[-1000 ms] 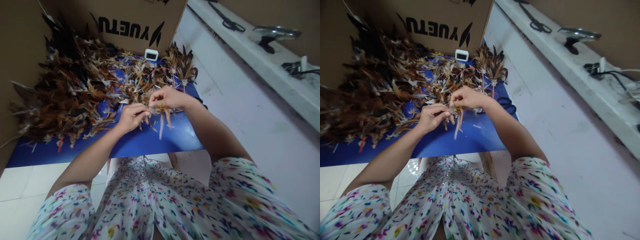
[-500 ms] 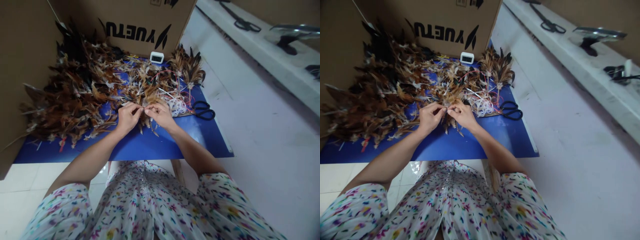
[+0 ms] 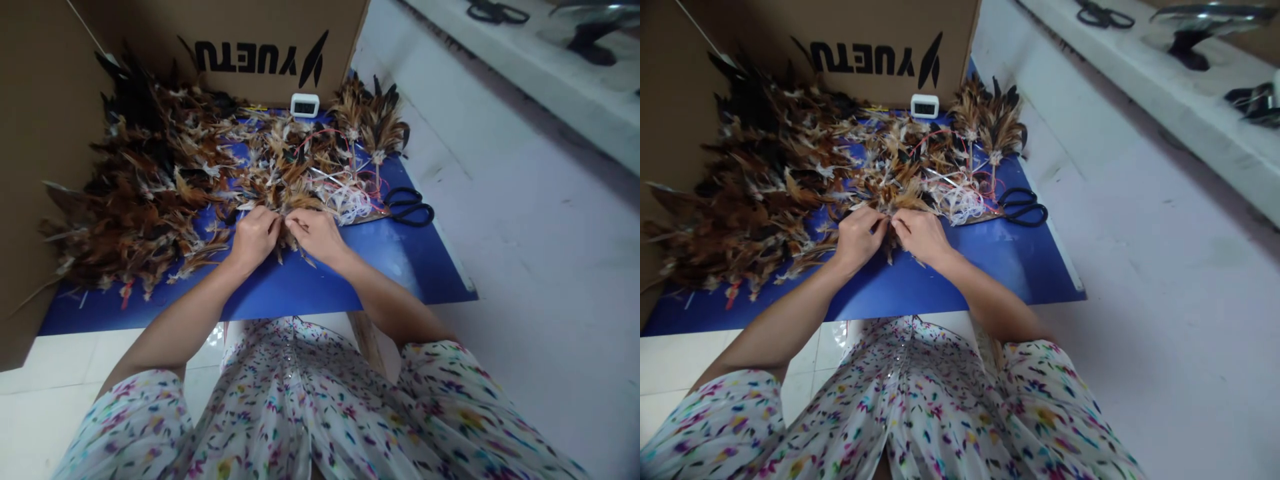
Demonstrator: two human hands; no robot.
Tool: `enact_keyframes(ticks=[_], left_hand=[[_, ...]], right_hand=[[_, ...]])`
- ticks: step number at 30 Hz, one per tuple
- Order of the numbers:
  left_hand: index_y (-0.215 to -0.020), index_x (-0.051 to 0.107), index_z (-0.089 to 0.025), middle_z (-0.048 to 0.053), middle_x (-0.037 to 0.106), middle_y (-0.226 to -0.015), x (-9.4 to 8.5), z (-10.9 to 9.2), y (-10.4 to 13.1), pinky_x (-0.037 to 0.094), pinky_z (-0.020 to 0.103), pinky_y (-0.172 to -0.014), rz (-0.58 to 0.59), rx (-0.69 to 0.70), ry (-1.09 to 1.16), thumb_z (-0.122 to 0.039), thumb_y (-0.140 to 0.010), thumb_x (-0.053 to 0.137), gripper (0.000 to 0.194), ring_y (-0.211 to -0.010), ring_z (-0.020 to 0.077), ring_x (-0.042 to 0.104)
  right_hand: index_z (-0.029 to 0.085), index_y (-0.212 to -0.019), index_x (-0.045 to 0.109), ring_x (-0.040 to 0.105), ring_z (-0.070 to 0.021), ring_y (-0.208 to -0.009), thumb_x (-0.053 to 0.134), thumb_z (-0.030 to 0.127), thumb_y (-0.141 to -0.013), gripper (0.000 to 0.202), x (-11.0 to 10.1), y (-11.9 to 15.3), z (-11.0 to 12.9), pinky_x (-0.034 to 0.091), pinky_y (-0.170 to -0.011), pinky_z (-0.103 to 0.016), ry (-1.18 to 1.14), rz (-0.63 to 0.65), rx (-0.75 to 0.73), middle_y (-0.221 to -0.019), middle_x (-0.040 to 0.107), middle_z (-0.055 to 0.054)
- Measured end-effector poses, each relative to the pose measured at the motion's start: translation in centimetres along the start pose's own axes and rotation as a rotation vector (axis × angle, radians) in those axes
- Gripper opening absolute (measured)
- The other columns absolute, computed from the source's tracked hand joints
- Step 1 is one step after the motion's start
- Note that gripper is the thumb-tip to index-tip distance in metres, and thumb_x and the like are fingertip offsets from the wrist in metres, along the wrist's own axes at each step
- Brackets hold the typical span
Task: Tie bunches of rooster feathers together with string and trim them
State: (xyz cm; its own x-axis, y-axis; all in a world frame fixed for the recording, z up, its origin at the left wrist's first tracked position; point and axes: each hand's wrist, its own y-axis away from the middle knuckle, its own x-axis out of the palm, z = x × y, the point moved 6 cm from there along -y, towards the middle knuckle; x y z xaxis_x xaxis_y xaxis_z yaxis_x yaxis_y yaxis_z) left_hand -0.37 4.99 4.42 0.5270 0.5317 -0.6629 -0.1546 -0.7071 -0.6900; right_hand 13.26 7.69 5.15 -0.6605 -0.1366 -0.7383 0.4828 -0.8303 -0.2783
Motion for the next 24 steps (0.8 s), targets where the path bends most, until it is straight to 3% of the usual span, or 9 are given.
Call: enact_keyframes(ticks=[2,5,9,13,17,21,24], left_hand=[[-0.075,0.066,-0.017,0.006,0.062,-0.073,0.3,0.0,0.1,0.044,0.029,-0.065,0.064,0.033,-0.043,-0.021,-0.095,0.05,0.025,-0.07,0.0171,0.058],[-0.074,0.065,-0.017,0.006,0.062,-0.073,0.9,-0.1,0.3,0.04,0.028,-0.06,0.142,0.096,-0.085,-0.02,-0.096,0.046,0.029,-0.066,0.0162,0.055],[-0.079,0.068,-0.017,0.006,0.067,-0.077,1.1,-0.6,0.3,0.039,0.028,-0.057,0.155,0.166,-0.04,-0.023,-0.096,0.047,0.028,-0.066,0.0158,0.057],[-0.087,0.072,-0.018,0.008,0.073,-0.086,0.4,-0.9,-0.2,0.048,0.028,-0.066,0.143,0.165,0.192,-0.028,-0.097,0.05,0.027,-0.075,0.0162,0.065],[-0.08,0.074,-0.018,0.006,0.075,-0.079,-0.9,-0.4,-1.0,0.051,0.026,-0.068,0.044,0.05,0.439,-0.034,-0.094,0.061,0.024,-0.072,0.0146,0.068],[-0.077,0.074,-0.018,0.002,0.07,-0.064,-1.1,1.1,-1.2,0.049,0.025,-0.057,-0.061,-0.187,0.611,-0.045,-0.088,0.068,0.03,-0.054,0.0119,0.062],[-0.077,0.074,-0.018,0.001,0.069,-0.064,-0.9,1.7,-1.0,0.047,0.023,-0.054,-0.104,-0.296,0.612,-0.044,-0.087,0.069,0.028,-0.051,0.0103,0.061]], right_hand=[[0.013,-0.095,0.072,0.061,-0.0187,-0.083,0.049,0.019,-0.098,0.024,-0.6,0.4,1.6,0.039,-0.076,-0.031,0.246,0.051,-0.079,-0.092,0.073,-0.009],[0.01,-0.099,0.071,0.063,-0.0234,-0.09,0.046,0.017,-0.1,0.026,-1.5,0.5,3.8,0.039,-0.076,-0.033,0.528,0.142,-0.187,-0.099,0.073,-0.015],[0.011,-0.1,0.072,0.062,-0.0224,-0.089,0.048,0.013,-0.097,0.024,-2.8,-1.2,4.9,0.037,-0.072,-0.032,0.598,0.258,-0.287,-0.1,0.073,-0.014],[0.016,-0.081,0.071,0.058,-0.014,-0.074,0.059,0.013,-0.088,0.015,-4.3,-4.2,3.5,0.036,-0.07,-0.028,0.275,0.399,-0.319,-0.078,0.069,-0.002],[0.017,-0.073,0.069,0.05,-0.01,-0.061,0.071,0.026,-0.081,0.012,-4.6,-6.0,0.8,0.037,-0.062,-0.025,-0.212,0.5,-0.19,-0.066,0.062,0.003],[0.019,-0.063,0.058,0.038,-0.008,-0.053,0.079,0.043,-0.075,0.034,-3.0,-5.2,-1.6,0.031,-0.053,-0.024,-0.487,0.364,-0.021,-0.055,0.047,0.006],[0.019,-0.076,0.063,0.034,-0.0081,-0.05,0.071,0.038,-0.08,0.021,-1.4,-3.7,-2.0,0.027,-0.051,-0.025,-0.599,0.211,0.052,-0.054,0.041,0.008]])
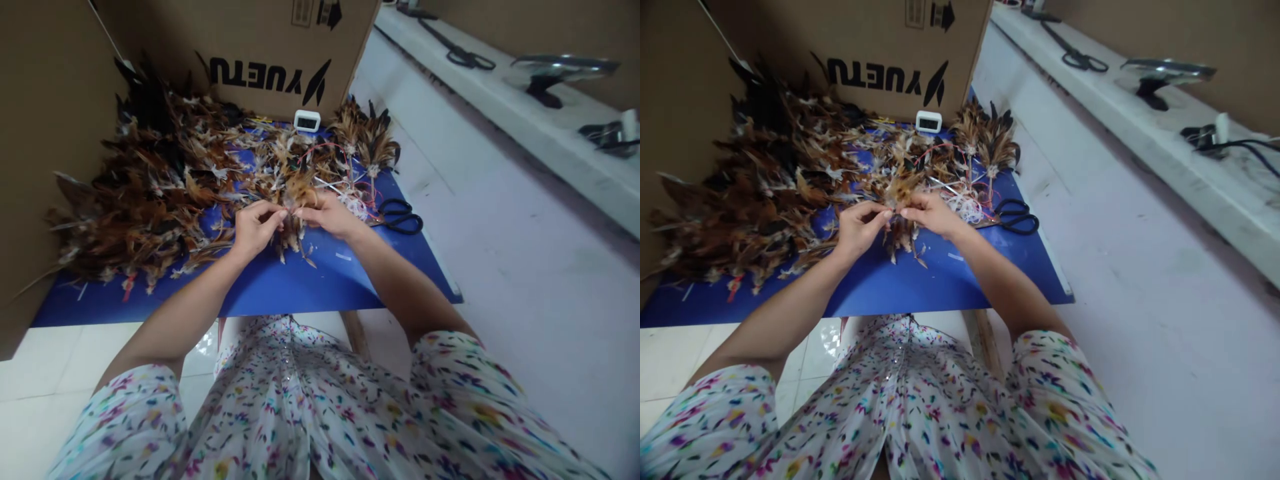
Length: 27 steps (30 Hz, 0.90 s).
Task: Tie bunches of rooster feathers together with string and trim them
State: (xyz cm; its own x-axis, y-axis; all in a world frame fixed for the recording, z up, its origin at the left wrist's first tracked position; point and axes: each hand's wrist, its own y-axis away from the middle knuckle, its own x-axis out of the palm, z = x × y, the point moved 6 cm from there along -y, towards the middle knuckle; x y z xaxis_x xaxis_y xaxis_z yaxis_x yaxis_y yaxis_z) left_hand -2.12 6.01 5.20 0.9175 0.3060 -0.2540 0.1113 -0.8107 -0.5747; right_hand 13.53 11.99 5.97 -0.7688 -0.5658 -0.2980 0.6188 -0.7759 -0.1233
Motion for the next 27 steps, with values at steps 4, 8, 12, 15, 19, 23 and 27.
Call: enact_keyframes(ticks=[4,8,12,15,19,23,27], left_hand=[[-0.074,0.074,-0.018,0.001,0.07,-0.066,-0.5,-0.6,0.2,0.047,0.024,-0.06,-0.096,0.104,-0.225,-0.029,-0.087,0.068,0.018,-0.06,0.011,0.061],[-0.075,0.071,-0.018,0.003,0.069,-0.07,0.0,-1.4,0.6,0.048,0.025,-0.065,-0.078,0.271,-0.419,-0.022,-0.089,0.062,0.017,-0.066,0.013,0.062],[-0.075,0.068,-0.018,0.004,0.065,-0.071,0.8,-1.1,1.1,0.047,0.026,-0.067,-0.038,0.361,-0.524,-0.022,-0.093,0.056,0.022,-0.07,0.0141,0.06],[-0.076,0.069,-0.019,0.004,0.063,-0.07,1.4,-0.9,1.5,0.046,0.028,-0.067,0.014,0.383,-0.548,-0.024,-0.096,0.052,0.026,-0.069,0.0147,0.06],[-0.08,0.071,-0.019,0.005,0.068,-0.075,1.5,-1.1,1.3,0.048,0.029,-0.068,0.071,0.345,-0.453,-0.029,-0.094,0.057,0.023,-0.072,0.0152,0.063],[-0.079,0.072,-0.018,0.003,0.072,-0.071,1.2,-0.4,0.7,0.051,0.028,-0.068,0.101,0.109,-0.187,-0.038,-0.093,0.062,0.027,-0.067,0.0142,0.066],[-0.082,0.071,-0.017,0.001,0.071,-0.065,1.6,1.4,0.6,0.055,0.028,-0.061,0.126,-0.137,0.111,-0.047,-0.089,0.066,0.031,-0.057,0.0135,0.066]], right_hand=[[0.016,-0.086,0.07,0.036,-0.009,-0.056,0.063,0.029,-0.083,0.015,1.5,1.1,0.3,0.03,-0.058,-0.026,0.142,-0.228,-0.053,-0.059,0.045,0.007],[0.017,-0.08,0.067,0.038,-0.01,-0.059,0.062,0.034,-0.087,0.018,2.1,1.5,0.6,0.031,-0.062,-0.027,0.242,-0.374,-0.047,-0.059,0.046,0.006],[0.019,-0.066,0.057,0.034,-0.0098,-0.057,0.067,0.045,-0.085,0.034,2.2,1.7,0.0,0.029,-0.06,-0.028,0.24,-0.467,-0.004,-0.053,0.036,0.007],[0.02,-0.058,0.047,0.032,-0.0095,-0.056,0.067,0.047,-0.085,0.043,2.0,1.8,-0.3,0.027,-0.059,-0.028,0.264,-0.501,0.0,-0.052,0.033,0.007],[0.021,-0.052,0.036,0.028,-0.0081,-0.054,0.069,0.045,-0.083,0.051,1.5,1.9,-0.6,0.021,-0.055,-0.029,0.247,-0.461,0.027,-0.051,0.03,0.007],[0.022,-0.056,0.039,0.029,-0.0069,-0.052,0.073,0.056,-0.076,0.052,1.0,2.1,-1.2,0.021,-0.051,-0.026,-0.021,-0.359,0.066,-0.053,0.033,0.008],[0.02,-0.064,0.051,0.033,-0.0063,-0.05,0.08,0.065,-0.064,0.053,1.2,2.3,-1.8,0.022,-0.046,-0.024,-0.228,-0.249,0.093,-0.052,0.038,0.008]])
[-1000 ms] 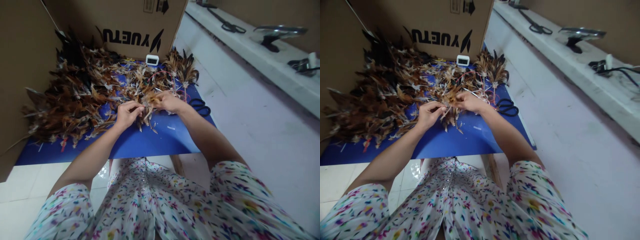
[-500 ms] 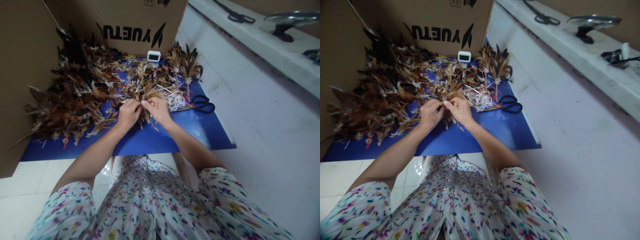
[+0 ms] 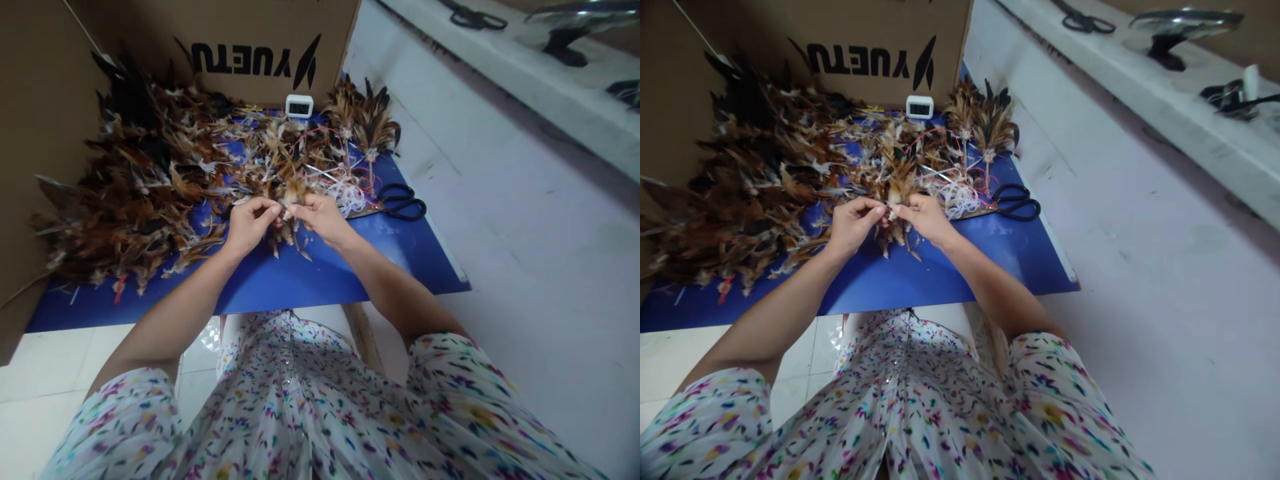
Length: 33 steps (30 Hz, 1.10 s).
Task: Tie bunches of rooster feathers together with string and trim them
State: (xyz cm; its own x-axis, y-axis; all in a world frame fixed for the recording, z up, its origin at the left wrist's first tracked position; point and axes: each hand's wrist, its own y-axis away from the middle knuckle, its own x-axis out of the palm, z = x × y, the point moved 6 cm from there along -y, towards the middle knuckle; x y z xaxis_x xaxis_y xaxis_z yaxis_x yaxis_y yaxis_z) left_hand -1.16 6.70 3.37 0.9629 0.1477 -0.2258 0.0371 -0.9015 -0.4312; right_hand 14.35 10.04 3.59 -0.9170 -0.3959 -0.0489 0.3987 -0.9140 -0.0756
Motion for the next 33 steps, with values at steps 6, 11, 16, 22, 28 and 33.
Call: enact_keyframes(ticks=[6,11,16,22,28,33], left_hand=[[-0.083,0.07,-0.018,0.0,0.07,-0.063,0.1,0.7,0.1,0.054,0.025,-0.056,0.01,-0.01,-0.024,-0.042,-0.087,0.07,0.025,-0.053,0.0117,0.064],[-0.089,0.074,-0.018,-0.001,0.071,-0.065,-0.3,-0.4,0.2,0.051,0.023,-0.056,-0.022,0.053,-0.164,-0.034,-0.087,0.07,0.017,-0.054,0.0112,0.065],[-0.087,0.079,-0.021,0.0,0.073,-0.067,-0.4,-1.9,0.2,0.05,0.025,-0.065,0.013,0.205,-0.387,-0.024,-0.088,0.068,0.011,-0.061,0.0122,0.066],[-0.079,0.075,-0.019,0.001,0.071,-0.068,-0.3,-1.9,-0.1,0.049,0.026,-0.068,0.105,0.226,-0.476,-0.023,-0.086,0.067,0.011,-0.066,0.0135,0.064],[-0.08,0.065,-0.018,-0.004,0.058,-0.054,0.1,0.3,-0.1,0.044,0.021,-0.045,0.124,-0.054,-0.058,-0.042,-0.087,0.07,0.025,-0.042,0.009,0.053],[-0.077,0.065,-0.017,0.0,0.062,-0.078,0.7,-0.7,0.2,0.041,0.018,-0.038,0.071,0.072,0.079,-0.045,-0.083,0.075,0.03,-0.042,0.0041,0.053]], right_hand=[[0.019,-0.067,0.054,0.028,-0.0038,-0.042,0.085,0.059,-0.065,0.051,0.3,0.3,-1.4,0.018,-0.041,-0.022,-0.107,0.071,0.093,-0.046,0.036,0.011],[0.018,-0.067,0.056,0.024,-0.0019,-0.038,0.088,0.051,-0.066,0.047,0.3,0.3,-2.0,0.015,-0.038,-0.02,-0.214,0.099,0.128,-0.044,0.032,0.013],[0.017,-0.065,0.054,0.024,-0.001,-0.036,0.086,0.037,-0.073,0.039,0.2,0.2,-2.2,0.015,-0.036,-0.017,-0.245,0.102,0.161,-0.041,0.032,0.013],[0.016,-0.062,0.052,0.024,-0.0007,-0.034,0.08,0.023,-0.081,0.035,0.0,0.3,-2.0,0.016,-0.035,-0.016,-0.26,0.059,0.209,-0.039,0.031,0.013],[0.016,-0.063,0.051,0.022,-0.0006,-0.034,0.073,0.015,-0.086,0.032,0.4,0.6,-2.2,0.016,-0.035,-0.015,-0.27,0.075,0.279,-0.038,0.031,0.013],[0.017,-0.064,0.049,0.02,-0.0007,-0.035,0.071,0.017,-0.088,0.033,1.2,0.8,-2.3,0.016,-0.035,-0.014,-0.337,0.153,0.311,-0.039,0.03,0.014]])
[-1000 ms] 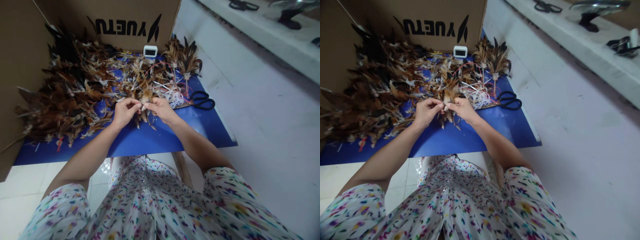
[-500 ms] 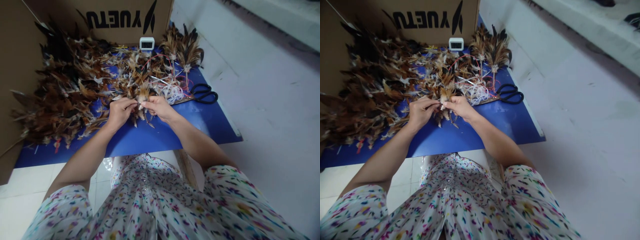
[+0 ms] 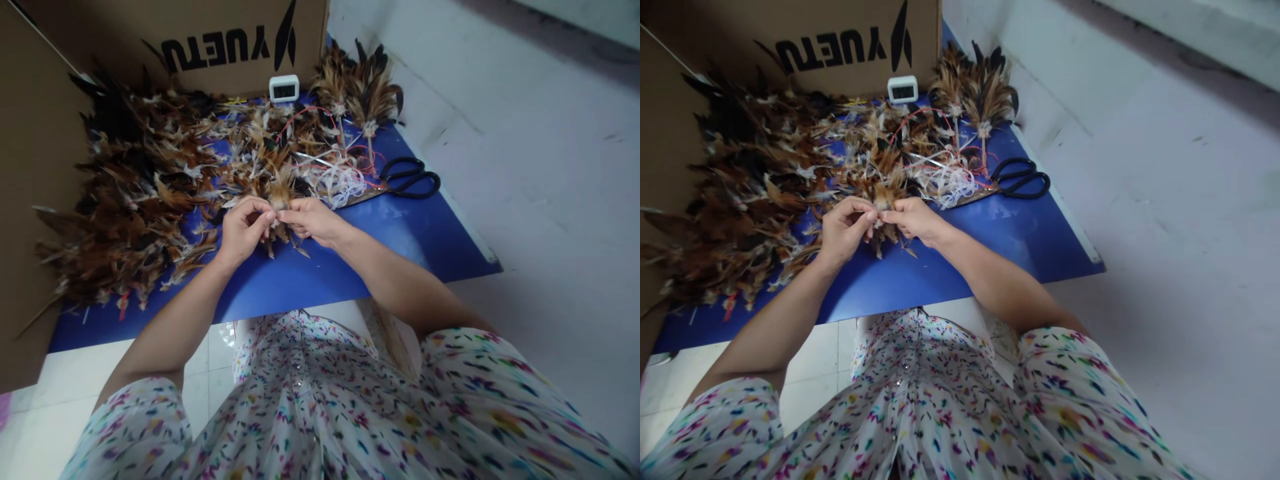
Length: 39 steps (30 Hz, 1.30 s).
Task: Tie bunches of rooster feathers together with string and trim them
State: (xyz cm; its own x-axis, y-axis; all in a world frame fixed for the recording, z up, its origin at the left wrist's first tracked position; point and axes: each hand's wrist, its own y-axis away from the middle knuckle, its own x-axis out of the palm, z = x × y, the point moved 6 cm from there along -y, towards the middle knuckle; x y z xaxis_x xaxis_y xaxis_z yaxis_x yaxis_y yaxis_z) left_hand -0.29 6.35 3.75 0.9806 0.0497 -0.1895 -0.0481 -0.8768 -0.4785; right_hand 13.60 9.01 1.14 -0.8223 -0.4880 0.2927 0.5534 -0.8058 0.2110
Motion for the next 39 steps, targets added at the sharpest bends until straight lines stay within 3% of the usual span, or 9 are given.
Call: enact_keyframes(ticks=[5,13,20,27,32,39], left_hand=[[-0.078,0.067,-0.018,0.0,0.064,-0.086,0.3,-1.0,0.1,0.04,0.017,-0.036,-0.015,0.106,0.067,-0.037,-0.085,0.075,0.022,-0.04,0.0022,0.053],[-0.08,0.064,-0.018,0.001,0.072,-0.081,0.8,-1.0,0.4,0.039,0.017,-0.036,0.021,0.068,0.14,-0.038,-0.088,0.072,0.023,-0.038,0.0032,0.052],[-0.083,0.062,-0.02,-0.002,0.067,-0.067,0.7,-0.4,0.4,0.045,0.018,-0.043,0.033,0.066,0.062,-0.039,-0.091,0.069,0.022,-0.044,0.0056,0.056],[-0.083,0.061,-0.02,-0.002,0.067,-0.068,0.4,0.3,0.3,0.046,0.02,-0.047,-0.01,0.008,0.004,-0.046,-0.089,0.07,0.029,-0.047,0.0068,0.056],[-0.08,0.059,-0.02,-0.001,0.068,-0.068,0.5,0.3,0.2,0.046,0.021,-0.047,-0.023,-0.05,0.001,-0.055,-0.084,0.071,0.037,-0.047,0.0073,0.056],[-0.079,0.06,-0.02,-0.002,0.065,-0.064,0.9,1.4,0.2,0.044,0.021,-0.044,0.011,-0.161,0.114,-0.057,-0.077,0.078,0.041,-0.044,0.0074,0.054]], right_hand=[[0.018,-0.063,0.044,0.018,-0.0009,-0.035,0.072,0.019,-0.088,0.038,0.3,0.3,0.1,0.016,-0.036,-0.014,-0.047,0.042,0.03,-0.039,0.028,0.014],[0.018,-0.063,0.045,0.017,-0.0012,-0.034,0.061,0.01,-0.093,0.035,0.6,0.6,0.1,0.014,-0.035,-0.014,-0.036,0.063,0.057,-0.039,0.029,0.013],[0.018,-0.061,0.042,0.018,-0.0013,-0.035,0.052,0.004,-0.095,0.037,0.5,0.9,0.8,0.014,-0.037,-0.014,0.029,0.037,0.061,-0.04,0.029,0.013],[0.016,-0.06,0.05,0.026,-0.0019,-0.038,0.062,0.007,-0.088,0.032,0.2,1.3,1.6,0.018,-0.039,-0.018,0.273,-0.029,-0.029,-0.041,0.035,0.012],[0.014,-0.066,0.061,0.041,-0.0044,-0.045,0.067,0.011,-0.083,0.018,0.0,1.4,2.6,0.031,-0.049,-0.019,0.461,0.01,-0.194,-0.048,0.05,0.007],[0.014,-0.072,0.068,0.052,-0.0084,-0.062,0.067,0.014,-0.082,0.009,-0.6,1.7,3.5,0.04,-0.064,-0.023,0.641,0.056,-0.304,-0.065,0.063,0.002]])
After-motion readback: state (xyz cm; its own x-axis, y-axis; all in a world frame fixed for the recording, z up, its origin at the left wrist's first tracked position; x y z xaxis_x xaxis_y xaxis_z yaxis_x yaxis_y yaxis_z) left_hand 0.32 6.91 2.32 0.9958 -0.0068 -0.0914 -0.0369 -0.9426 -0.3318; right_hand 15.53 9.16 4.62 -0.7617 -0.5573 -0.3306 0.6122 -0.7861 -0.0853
